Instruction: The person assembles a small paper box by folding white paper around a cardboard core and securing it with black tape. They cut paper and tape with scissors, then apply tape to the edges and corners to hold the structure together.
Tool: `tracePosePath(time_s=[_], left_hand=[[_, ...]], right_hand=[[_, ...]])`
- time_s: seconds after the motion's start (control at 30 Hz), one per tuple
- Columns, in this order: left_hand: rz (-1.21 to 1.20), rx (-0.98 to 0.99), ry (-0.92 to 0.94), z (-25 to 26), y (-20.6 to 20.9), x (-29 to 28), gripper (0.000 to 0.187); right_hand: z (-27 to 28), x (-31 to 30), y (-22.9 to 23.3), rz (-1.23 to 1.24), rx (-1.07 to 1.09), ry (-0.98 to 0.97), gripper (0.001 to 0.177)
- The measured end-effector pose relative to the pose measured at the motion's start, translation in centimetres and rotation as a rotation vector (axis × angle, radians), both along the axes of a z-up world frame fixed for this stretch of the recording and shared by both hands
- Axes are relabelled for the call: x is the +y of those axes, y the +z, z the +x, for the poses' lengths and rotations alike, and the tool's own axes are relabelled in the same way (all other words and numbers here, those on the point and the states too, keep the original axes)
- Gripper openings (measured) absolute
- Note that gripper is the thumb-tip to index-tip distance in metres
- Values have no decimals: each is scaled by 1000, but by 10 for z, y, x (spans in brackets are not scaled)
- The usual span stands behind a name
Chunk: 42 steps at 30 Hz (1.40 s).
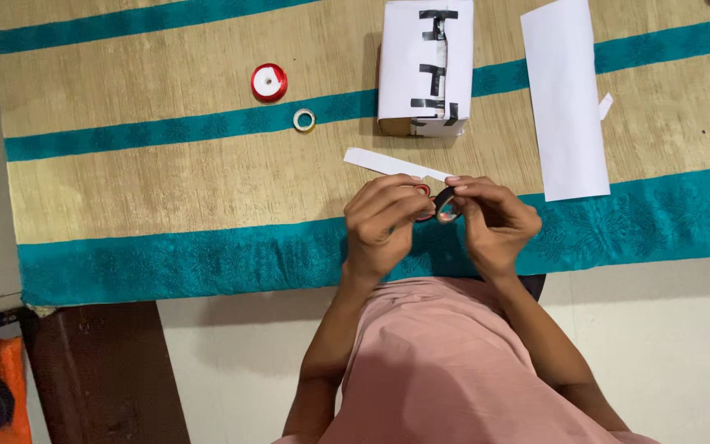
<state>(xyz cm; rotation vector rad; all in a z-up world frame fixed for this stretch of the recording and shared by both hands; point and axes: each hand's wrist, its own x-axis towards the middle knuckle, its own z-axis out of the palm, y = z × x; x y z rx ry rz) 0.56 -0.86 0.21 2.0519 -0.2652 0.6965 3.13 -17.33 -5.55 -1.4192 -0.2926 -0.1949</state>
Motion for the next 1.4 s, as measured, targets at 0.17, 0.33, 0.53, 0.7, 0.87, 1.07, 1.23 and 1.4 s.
tracePosePath(time_s=[0.17, 0.33, 0.53, 0.7, 0.87, 1.07, 1.23, 1.4], left_hand=[[74, -10, 56, 4, -1, -12, 21], [127, -49, 25, 10, -9, -16, 16], [-52, 30, 25, 4, -4, -13, 18], [-213, 225, -50, -5, 1, -10, 39], [-338, 395, 88, 11, 8, -17, 30], [-259, 86, 56, 34, 26, -20, 28], [94, -241, 58, 42, 47, -21, 34], [394, -481, 56, 45, 46, -18, 37]], right_hand=[[-4, 2, 2, 34, 11, -63, 10], [-3, 0, 4, -14, -39, -89, 11], [-2, 1, 5, 2, -8, -97, 12], [-3, 5, 5, 25, -4, -157, 15], [2, -1, 23, 117, -66, -54, 26], [25, -4, 49, -140, -118, 13, 17], [35, -13, 76, -201, -210, 95, 18], [32, -12, 80, -98, -12, 131, 19]])
